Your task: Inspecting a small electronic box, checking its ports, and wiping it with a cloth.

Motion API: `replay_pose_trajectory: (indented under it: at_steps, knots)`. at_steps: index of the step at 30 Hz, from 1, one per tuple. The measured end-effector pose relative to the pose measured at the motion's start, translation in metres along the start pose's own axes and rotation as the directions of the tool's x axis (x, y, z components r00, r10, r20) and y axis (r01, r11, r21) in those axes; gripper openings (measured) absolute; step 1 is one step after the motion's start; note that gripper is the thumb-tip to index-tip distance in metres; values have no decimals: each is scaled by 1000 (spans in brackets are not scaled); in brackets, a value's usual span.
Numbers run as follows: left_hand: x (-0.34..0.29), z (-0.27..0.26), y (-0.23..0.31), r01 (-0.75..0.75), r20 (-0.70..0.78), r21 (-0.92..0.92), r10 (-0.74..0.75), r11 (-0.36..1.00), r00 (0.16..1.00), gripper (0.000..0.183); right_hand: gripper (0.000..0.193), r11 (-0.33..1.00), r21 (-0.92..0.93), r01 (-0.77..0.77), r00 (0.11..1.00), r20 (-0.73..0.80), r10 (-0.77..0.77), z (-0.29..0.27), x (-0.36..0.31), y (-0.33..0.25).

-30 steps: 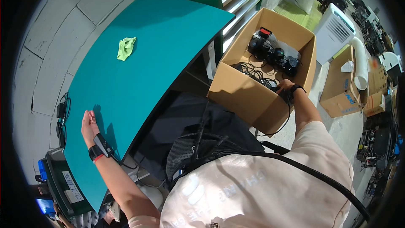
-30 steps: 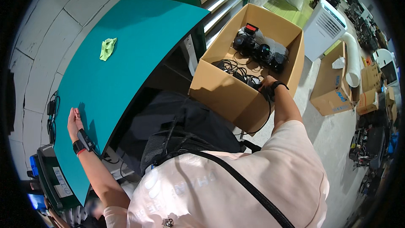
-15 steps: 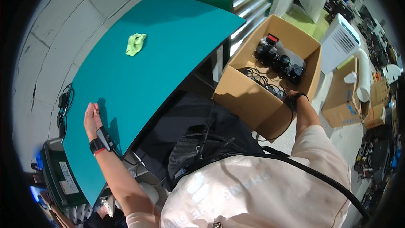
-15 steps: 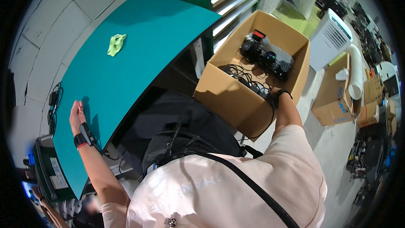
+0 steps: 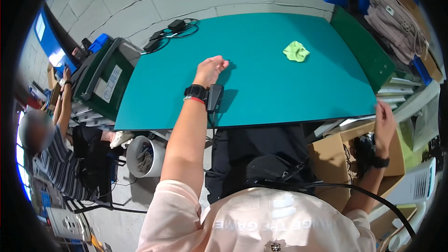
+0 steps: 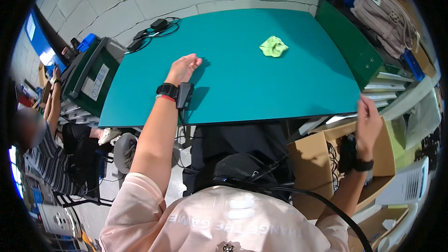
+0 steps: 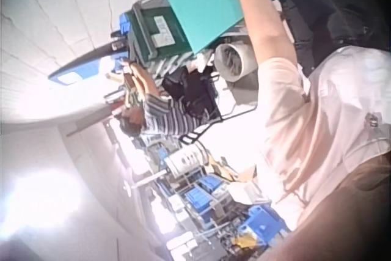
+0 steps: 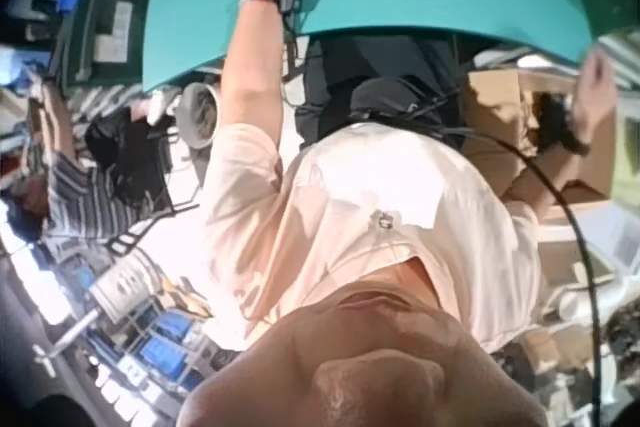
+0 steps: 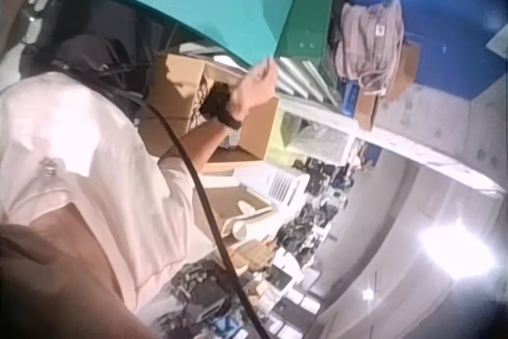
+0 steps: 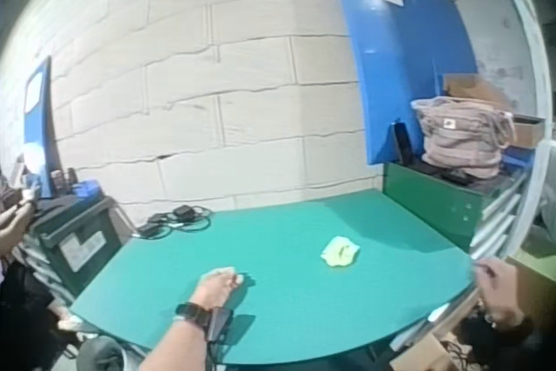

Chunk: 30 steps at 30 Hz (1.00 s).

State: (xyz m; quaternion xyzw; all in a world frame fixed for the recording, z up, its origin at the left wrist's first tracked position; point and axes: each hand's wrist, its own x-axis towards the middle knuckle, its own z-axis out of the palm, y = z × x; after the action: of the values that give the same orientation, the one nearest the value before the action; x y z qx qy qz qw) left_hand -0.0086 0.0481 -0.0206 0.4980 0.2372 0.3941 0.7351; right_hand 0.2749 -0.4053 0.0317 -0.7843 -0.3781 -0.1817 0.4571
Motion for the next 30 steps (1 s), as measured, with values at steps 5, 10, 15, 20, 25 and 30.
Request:
replay_pose_trajectory:
  at_steps: [5,10,15,20,25,30]
  knots:
    - [9,-5,24,264,-6,87,-264,961,964,16,16,844,521,131,853,375,-364,132,35,-145]
    - [25,-49,62,309,-201,242,-264,920,943,28,20,752,655,-77,503,677,-538,262,36,-210]
    - [47,-125,115,338,-476,415,-115,845,872,34,24,874,486,-7,245,848,-470,311,42,-214]
    - [85,-188,160,427,-661,562,75,708,747,26,27,768,321,-555,-70,901,-427,320,67,-199]
    - [143,-230,181,540,-682,709,247,454,689,38,31,506,316,-802,62,888,-455,334,76,-193]
    - [180,-239,156,673,-707,698,391,246,590,65,28,511,290,-810,59,906,-420,337,77,-190]
